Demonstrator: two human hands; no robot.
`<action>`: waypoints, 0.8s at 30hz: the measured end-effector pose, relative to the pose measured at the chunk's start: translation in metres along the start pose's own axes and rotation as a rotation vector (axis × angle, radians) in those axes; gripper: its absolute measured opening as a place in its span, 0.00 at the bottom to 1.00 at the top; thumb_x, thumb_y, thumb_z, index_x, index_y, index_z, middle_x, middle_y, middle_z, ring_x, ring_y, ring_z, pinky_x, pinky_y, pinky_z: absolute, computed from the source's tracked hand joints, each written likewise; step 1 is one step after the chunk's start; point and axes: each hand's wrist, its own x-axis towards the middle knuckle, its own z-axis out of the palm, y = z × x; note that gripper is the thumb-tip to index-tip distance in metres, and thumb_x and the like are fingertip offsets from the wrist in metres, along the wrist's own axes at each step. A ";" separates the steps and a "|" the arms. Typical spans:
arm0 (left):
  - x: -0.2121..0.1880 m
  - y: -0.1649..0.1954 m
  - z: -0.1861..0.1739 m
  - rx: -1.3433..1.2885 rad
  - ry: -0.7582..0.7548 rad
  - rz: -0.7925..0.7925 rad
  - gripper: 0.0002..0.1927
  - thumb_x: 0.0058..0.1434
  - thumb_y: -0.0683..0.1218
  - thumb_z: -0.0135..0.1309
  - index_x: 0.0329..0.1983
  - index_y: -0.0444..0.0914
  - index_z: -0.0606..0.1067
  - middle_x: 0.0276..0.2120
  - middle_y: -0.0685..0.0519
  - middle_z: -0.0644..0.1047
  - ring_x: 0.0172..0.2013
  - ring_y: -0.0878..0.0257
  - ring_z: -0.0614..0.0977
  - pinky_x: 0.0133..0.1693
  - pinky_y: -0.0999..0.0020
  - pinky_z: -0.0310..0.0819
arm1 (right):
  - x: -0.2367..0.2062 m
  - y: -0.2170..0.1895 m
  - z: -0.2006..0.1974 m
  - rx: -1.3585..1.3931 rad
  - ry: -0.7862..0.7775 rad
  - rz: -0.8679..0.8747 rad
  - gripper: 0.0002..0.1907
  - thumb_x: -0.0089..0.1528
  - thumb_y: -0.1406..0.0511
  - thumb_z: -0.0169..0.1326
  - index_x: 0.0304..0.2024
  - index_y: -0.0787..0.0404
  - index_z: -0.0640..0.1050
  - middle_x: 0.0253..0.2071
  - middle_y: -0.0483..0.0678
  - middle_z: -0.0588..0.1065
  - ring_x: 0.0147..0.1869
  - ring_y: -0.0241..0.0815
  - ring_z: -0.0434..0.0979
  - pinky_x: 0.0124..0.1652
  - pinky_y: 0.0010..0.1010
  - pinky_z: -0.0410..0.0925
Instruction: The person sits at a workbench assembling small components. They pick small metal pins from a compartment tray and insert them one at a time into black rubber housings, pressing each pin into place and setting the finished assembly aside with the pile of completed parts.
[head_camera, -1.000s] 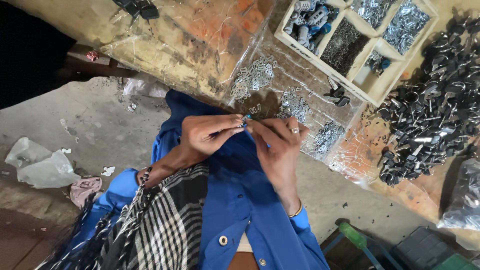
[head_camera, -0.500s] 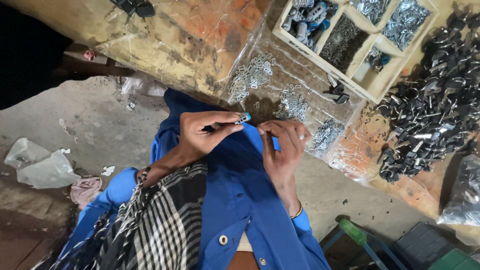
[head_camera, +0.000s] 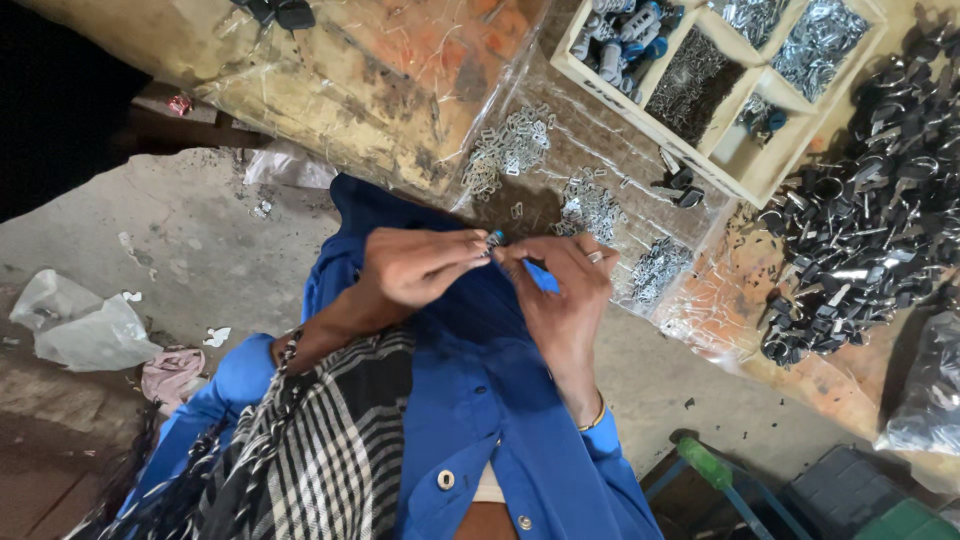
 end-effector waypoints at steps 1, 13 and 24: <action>0.000 0.000 -0.001 -0.016 0.014 -0.035 0.10 0.57 0.38 0.70 0.42 0.34 0.83 0.42 0.47 0.84 0.34 0.62 0.87 0.32 0.73 0.80 | 0.002 0.000 0.001 -0.040 0.032 -0.021 0.13 0.56 0.63 0.74 0.40 0.52 0.83 0.41 0.41 0.75 0.47 0.39 0.74 0.55 0.36 0.58; 0.002 0.005 -0.001 -0.223 0.009 -0.286 0.10 0.60 0.37 0.68 0.44 0.32 0.82 0.45 0.46 0.85 0.39 0.65 0.87 0.35 0.76 0.81 | -0.007 0.021 0.000 -0.118 0.018 -0.185 0.14 0.59 0.74 0.65 0.44 0.54 0.82 0.46 0.39 0.79 0.53 0.42 0.74 0.59 0.40 0.56; 0.011 0.012 0.024 -0.239 -0.090 -0.314 0.11 0.58 0.40 0.69 0.44 0.35 0.83 0.43 0.49 0.85 0.37 0.68 0.87 0.30 0.76 0.79 | -0.024 0.026 -0.002 0.204 0.203 0.011 0.10 0.63 0.76 0.64 0.44 0.62 0.78 0.45 0.48 0.79 0.50 0.39 0.79 0.51 0.31 0.68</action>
